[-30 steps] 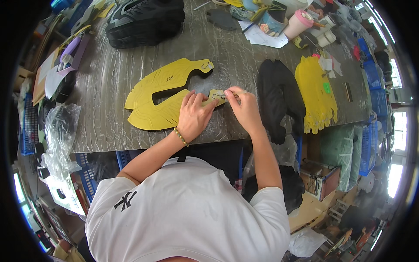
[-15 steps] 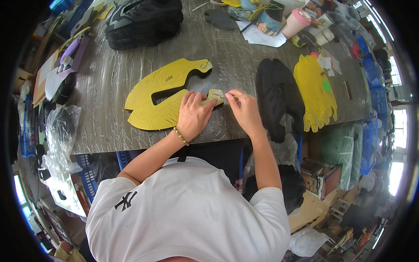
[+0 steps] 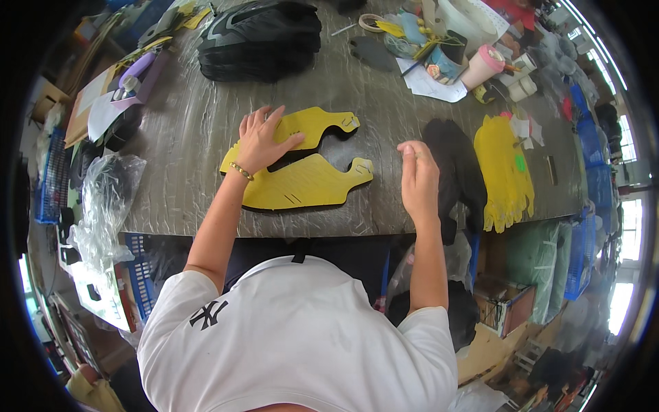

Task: The person aligns a template onto material pieces on a table, traces lines through the template openings using a pen, and lifts the template to set aside the marked pieces.

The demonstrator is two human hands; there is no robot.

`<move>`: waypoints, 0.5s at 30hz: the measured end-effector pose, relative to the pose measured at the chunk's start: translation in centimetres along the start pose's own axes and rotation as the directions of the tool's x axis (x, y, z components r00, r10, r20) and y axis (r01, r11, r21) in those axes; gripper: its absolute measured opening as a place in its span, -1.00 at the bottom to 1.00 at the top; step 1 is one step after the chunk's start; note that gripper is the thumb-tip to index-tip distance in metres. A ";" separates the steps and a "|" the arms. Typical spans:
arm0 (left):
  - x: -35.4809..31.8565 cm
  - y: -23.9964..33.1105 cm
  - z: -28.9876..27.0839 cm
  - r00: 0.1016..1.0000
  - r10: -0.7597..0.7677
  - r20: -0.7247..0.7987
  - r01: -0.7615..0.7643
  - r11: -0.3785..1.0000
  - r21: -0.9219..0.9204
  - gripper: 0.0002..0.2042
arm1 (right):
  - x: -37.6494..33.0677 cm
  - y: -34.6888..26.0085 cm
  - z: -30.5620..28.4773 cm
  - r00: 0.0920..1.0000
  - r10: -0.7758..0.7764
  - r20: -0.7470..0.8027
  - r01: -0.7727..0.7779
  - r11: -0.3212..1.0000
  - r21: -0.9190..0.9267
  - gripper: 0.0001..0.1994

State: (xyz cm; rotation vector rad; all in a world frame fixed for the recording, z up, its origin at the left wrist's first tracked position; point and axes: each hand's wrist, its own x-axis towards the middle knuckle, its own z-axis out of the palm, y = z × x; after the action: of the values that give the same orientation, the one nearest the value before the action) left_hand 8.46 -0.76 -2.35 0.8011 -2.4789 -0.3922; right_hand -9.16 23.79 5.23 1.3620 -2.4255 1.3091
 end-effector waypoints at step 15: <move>0.2 -1.1 -10.4 0.993 -0.010 0.114 0.083 0.751 -0.655 -0.76 | 8.0 2.1 6.9 0.978 -0.095 0.188 0.086 0.995 0.055 -0.81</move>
State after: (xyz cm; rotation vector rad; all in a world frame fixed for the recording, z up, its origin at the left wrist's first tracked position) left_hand 14.50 -2.95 5.91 0.5397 -2.1528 -1.2729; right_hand -13.31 14.09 2.95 1.6609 -2.4290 1.2756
